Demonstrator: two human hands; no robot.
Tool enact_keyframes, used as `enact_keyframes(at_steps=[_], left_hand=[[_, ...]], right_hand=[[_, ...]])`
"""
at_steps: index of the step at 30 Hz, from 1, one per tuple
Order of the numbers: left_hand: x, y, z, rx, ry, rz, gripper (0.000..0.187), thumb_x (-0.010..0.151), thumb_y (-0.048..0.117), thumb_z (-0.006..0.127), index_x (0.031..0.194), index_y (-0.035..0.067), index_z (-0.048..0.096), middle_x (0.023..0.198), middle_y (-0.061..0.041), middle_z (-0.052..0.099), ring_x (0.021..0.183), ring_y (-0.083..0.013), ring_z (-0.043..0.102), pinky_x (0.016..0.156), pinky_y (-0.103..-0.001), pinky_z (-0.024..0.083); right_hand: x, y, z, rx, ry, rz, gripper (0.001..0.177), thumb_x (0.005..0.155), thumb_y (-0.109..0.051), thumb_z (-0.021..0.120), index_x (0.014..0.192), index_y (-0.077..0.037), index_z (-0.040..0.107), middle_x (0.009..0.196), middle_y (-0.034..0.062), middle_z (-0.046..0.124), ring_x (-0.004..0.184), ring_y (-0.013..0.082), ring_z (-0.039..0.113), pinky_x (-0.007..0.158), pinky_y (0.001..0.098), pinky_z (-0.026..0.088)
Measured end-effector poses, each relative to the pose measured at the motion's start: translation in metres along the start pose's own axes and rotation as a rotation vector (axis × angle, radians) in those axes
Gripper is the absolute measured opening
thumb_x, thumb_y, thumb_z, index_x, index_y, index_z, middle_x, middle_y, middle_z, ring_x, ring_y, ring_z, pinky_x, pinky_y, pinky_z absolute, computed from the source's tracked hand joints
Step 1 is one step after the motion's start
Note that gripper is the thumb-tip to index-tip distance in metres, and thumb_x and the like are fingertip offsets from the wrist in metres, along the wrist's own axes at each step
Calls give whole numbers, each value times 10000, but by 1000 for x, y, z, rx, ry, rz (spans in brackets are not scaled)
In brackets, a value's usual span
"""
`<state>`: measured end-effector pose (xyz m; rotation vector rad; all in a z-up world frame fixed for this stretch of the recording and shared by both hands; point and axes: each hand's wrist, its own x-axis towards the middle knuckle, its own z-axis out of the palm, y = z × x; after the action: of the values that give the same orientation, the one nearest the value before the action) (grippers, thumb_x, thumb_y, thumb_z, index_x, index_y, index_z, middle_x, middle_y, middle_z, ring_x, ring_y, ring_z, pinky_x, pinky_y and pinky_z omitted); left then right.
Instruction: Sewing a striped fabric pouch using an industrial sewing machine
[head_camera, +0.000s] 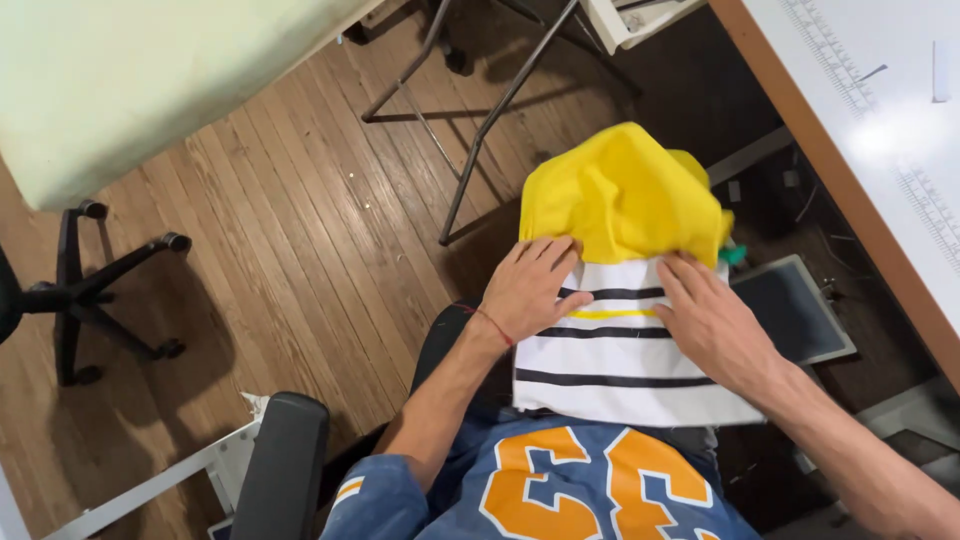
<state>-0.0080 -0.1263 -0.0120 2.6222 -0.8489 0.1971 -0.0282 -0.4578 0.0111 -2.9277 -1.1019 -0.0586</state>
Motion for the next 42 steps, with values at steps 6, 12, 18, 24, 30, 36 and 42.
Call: enact_keyframes(at_steps=[6, 12, 18, 24, 30, 36, 42], left_hand=[[8, -15, 10, -253, -87, -7, 713, 1066, 747, 674, 1422, 131, 721, 1486, -106, 637, 1489, -349, 554, 1252, -528, 491], [6, -18, 26, -193, -106, -1, 574, 1103, 675, 680, 1447, 219, 743, 1457, -20, 605, 1447, -308, 530, 1191, -508, 508], [3, -44, 70, 75, 60, -8, 202, 1212, 410, 553, 1140, 263, 672, 1050, 57, 527, 1129, -203, 557, 1080, -439, 439], [-9, -16, 40, 97, 201, -28, 565, 1183, 670, 501, 1339, 184, 742, 1273, -52, 686, 1162, -269, 685, 997, -456, 550], [2, -34, 46, 80, 130, -1, 490, 1168, 621, 567, 1367, 223, 772, 1246, 15, 641, 1148, -234, 627, 993, -433, 505], [10, -19, -11, -116, 188, 31, 168, 1141, 279, 672, 1103, 170, 795, 1109, -30, 816, 1049, -263, 753, 944, -419, 520], [-3, -33, 8, -712, 60, 33, 536, 1272, 444, 431, 1068, 76, 763, 1035, -32, 795, 1002, -211, 676, 1096, -413, 441]], right_hand=[[37, 24, 26, 223, -143, 9, 652, 1147, -313, 589, 1770, -131, 536, 1746, 162, 601, 1665, 365, 530, 1297, 544, 476], [76, 40, 59, -42, 155, -151, 404, 1062, -667, 668, 1207, -302, 758, 1497, -46, 668, 1548, 210, 614, 1214, 445, 470], [80, 51, 86, -129, 211, -96, 509, 1069, -675, 688, 1242, -197, 718, 1282, -14, 688, 1309, 196, 711, 1088, 378, 538], [50, 63, 66, 35, 216, -35, 299, 1042, -493, 810, 1059, -222, 683, 984, -29, 595, 1047, 257, 692, 982, 443, 509], [61, 49, -29, 48, 105, -69, 232, 1205, -243, 691, 1009, -119, 701, 1073, 34, 708, 1152, 266, 708, 1090, 389, 530], [39, 93, 21, 500, -7, 158, 269, 1230, -239, 581, 1364, -81, 752, 1312, 81, 818, 1201, 329, 774, 1280, 577, 420], [16, 66, -59, 533, -599, 316, 724, 806, -789, 873, 1111, -133, 852, 983, 28, 829, 1335, 312, 602, 1200, 459, 463]])
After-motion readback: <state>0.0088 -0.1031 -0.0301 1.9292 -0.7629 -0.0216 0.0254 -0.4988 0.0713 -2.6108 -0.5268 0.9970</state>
